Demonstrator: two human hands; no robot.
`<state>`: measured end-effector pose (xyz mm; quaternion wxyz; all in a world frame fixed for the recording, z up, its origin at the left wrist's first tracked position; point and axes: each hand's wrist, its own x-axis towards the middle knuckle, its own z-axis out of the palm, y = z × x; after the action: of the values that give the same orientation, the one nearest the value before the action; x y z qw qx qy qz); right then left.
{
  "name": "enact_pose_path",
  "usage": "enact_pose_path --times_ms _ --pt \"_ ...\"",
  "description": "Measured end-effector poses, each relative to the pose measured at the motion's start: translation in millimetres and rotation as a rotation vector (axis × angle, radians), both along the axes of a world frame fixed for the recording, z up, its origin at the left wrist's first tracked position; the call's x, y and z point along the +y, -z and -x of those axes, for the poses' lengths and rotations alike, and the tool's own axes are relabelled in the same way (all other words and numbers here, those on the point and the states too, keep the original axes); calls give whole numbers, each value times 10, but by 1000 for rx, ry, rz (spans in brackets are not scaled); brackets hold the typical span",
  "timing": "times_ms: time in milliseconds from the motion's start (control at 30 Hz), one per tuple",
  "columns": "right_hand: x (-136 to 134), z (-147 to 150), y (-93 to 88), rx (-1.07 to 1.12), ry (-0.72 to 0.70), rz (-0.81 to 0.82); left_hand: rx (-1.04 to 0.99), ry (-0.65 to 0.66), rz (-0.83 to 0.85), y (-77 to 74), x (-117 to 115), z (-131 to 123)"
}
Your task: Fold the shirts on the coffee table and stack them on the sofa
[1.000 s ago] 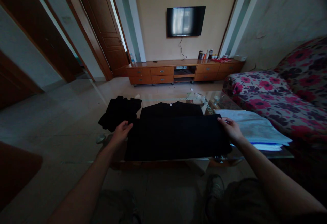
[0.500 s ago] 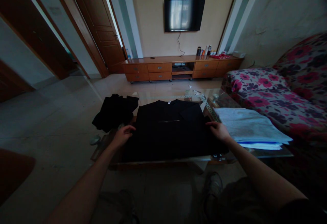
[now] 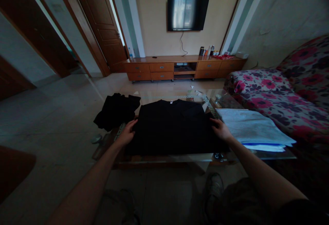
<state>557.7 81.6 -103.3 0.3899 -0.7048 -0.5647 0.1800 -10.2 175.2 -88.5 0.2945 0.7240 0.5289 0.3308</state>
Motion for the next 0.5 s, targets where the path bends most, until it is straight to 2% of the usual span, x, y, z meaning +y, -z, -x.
enact_pose_path --times_ms 200,400,500 --pt "-23 5 -37 -44 -5 -107 -26 -35 -82 -54 16 -26" --pt "-2 -14 49 -73 -10 -9 56 -9 23 26 -15 0" --pt "11 -29 93 -85 3 23 104 -55 53 65 -22 5"
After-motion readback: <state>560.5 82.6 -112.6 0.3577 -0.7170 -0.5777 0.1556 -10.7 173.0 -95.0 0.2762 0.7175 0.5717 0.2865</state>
